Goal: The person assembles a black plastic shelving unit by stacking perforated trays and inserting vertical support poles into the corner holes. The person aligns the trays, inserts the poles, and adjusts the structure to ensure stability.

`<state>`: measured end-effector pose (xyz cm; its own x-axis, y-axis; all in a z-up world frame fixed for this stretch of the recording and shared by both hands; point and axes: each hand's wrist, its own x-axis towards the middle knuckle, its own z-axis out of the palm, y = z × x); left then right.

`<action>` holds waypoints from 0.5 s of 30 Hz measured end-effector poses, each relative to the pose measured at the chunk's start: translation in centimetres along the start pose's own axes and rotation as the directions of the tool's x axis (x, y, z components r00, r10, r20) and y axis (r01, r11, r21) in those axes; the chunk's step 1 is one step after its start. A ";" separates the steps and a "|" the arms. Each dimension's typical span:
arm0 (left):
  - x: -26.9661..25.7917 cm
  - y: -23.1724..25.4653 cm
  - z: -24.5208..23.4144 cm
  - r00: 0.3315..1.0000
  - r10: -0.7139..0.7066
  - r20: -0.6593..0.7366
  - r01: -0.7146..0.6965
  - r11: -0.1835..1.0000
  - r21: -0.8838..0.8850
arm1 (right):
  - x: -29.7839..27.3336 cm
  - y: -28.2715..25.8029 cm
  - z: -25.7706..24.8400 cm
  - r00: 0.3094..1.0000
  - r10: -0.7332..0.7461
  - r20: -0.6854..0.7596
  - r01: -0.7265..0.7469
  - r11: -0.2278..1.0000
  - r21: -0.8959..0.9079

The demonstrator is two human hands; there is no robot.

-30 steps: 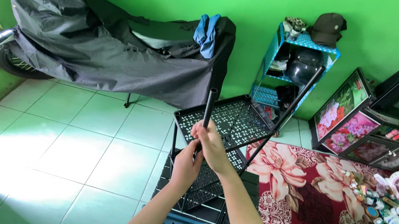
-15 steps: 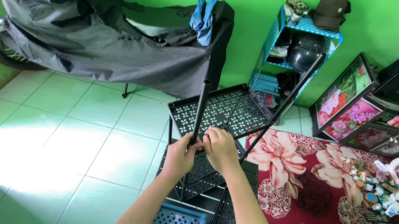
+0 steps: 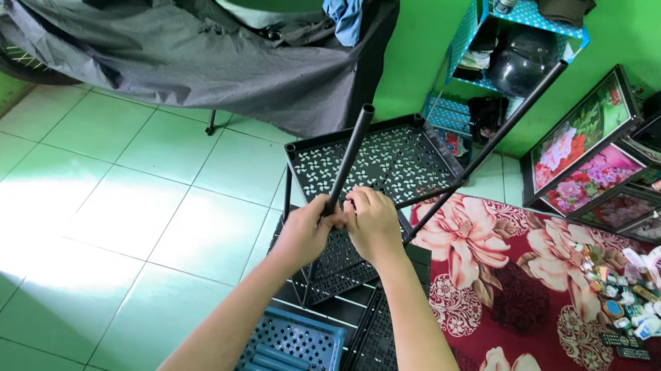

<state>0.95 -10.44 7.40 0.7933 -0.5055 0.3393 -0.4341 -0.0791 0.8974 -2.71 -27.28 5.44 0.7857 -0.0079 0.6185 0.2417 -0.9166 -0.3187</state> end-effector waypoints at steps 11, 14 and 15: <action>1.9 3.0 3.6 0.935 -0.146 -0.324 0.127 0.989 -0.077 | 0.1 -1.2 -0.7 0.999 0.033 0.022 -0.032 0.999 -0.005; 2.1 1.8 3.8 0.943 -0.092 -0.321 0.077 0.995 -0.059 | -0.1 -1.6 -1.1 0.999 0.037 -0.008 -0.037 0.999 0.013; 2.2 1.3 3.8 0.945 -0.075 -0.318 0.065 0.997 -0.042 | 0.0 -1.7 -1.2 0.999 0.050 0.017 -0.050 0.999 0.005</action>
<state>0.46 -14.92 8.26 0.9181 -0.1991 0.3428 -0.3631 -0.0756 0.9287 -3.79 -26.22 6.77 0.8065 -0.0466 0.5894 0.2049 -0.9131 -0.3525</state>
